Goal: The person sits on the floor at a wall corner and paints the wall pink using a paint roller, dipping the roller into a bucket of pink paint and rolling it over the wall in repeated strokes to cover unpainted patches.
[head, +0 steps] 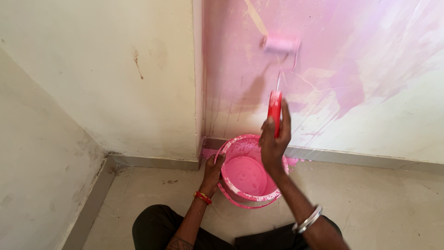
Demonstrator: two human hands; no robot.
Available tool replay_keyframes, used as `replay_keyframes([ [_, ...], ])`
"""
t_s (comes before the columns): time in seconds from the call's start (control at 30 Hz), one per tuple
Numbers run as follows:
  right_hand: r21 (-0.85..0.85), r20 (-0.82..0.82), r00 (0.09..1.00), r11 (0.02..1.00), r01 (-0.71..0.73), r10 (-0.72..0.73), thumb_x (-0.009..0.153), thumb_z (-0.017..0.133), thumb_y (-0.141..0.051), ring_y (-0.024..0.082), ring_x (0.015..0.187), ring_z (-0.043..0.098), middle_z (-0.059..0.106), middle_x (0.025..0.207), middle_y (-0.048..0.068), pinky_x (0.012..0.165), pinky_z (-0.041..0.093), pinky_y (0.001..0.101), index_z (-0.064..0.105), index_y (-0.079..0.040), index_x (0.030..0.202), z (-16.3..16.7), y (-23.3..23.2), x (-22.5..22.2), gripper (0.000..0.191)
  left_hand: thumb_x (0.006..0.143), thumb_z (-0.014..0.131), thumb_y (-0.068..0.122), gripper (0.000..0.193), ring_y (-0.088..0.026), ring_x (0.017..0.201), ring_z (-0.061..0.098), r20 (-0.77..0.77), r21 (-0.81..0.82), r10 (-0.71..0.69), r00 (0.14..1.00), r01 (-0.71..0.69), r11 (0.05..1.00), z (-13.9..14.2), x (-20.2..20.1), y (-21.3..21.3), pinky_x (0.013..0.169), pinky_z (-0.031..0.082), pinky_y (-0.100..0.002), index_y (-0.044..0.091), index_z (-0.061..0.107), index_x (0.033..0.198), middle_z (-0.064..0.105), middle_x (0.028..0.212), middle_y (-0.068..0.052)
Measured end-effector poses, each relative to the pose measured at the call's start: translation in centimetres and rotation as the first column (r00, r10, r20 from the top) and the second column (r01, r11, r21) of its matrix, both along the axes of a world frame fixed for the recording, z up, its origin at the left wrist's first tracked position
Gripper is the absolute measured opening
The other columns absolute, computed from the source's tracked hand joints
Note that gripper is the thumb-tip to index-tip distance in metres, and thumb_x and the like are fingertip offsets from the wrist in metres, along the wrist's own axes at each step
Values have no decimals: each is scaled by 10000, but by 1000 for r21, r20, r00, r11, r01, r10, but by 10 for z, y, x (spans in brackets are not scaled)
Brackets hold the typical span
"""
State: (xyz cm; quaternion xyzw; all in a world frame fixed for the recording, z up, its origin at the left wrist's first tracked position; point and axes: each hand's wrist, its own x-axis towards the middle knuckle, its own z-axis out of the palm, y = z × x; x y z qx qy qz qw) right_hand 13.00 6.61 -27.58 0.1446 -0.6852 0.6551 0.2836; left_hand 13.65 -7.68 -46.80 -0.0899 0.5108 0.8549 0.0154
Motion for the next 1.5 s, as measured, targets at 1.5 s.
replay_keyframes([
  [1.5, 27, -284, 949, 991, -133, 135, 1174, 515, -324, 55, 565, 439, 539, 841, 9, 430, 384, 238, 320, -88, 1661, 180, 16, -81, 575, 932, 675, 433, 372, -34, 607, 548, -6, -20, -2, 1000, 2, 1000, 4, 2, -1, 517, 473, -227, 75, 638, 1026, 605, 767, 36],
])
